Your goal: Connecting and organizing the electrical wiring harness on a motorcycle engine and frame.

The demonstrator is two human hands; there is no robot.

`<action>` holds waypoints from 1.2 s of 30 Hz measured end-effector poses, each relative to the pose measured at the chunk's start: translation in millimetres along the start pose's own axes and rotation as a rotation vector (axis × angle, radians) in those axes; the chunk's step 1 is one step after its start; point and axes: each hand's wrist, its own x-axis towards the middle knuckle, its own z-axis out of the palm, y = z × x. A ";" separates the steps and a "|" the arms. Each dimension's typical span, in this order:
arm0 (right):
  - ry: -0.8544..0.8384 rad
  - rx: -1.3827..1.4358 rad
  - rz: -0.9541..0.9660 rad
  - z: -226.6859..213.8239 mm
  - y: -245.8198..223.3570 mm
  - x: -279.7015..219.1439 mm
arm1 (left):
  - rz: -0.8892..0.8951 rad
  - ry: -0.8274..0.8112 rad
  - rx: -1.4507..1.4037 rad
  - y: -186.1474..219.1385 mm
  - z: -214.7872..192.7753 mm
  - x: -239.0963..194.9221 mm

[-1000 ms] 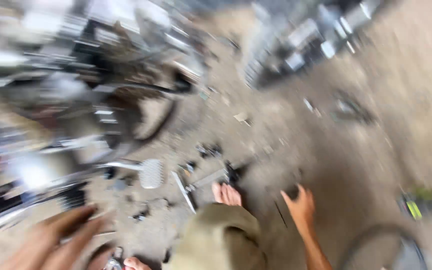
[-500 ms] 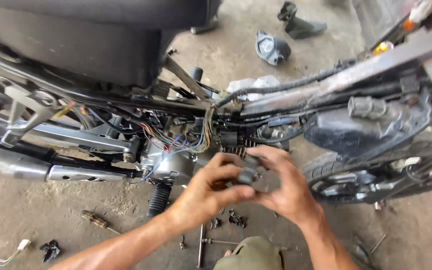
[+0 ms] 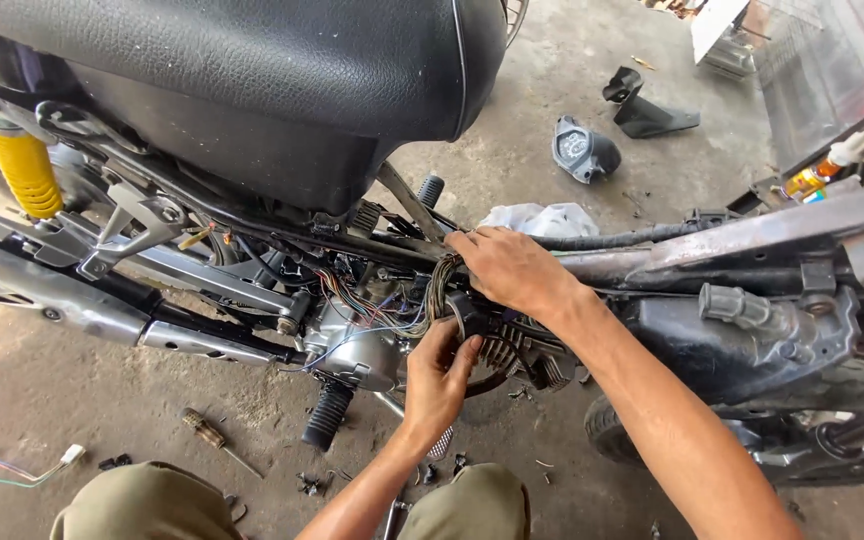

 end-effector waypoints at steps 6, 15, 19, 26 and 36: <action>0.119 0.257 -0.022 -25.1 3.5 -0.6 | 0.229 0.018 0.297 -0.8 13.5 7.7; -0.076 0.607 0.049 -89.0 -9.6 0.3 | -0.005 0.277 -0.114 16.2 59.3 26.5; -0.094 0.635 0.076 -93.6 -9.6 2.2 | -0.006 0.445 -0.147 20.2 71.1 35.5; -0.171 0.704 0.096 -107.5 -12.1 4.9 | 0.029 0.562 -0.265 28.0 74.8 48.4; -0.079 0.506 0.035 -96.0 -11.8 25.4 | 0.047 0.462 -0.100 -3.1 53.7 52.9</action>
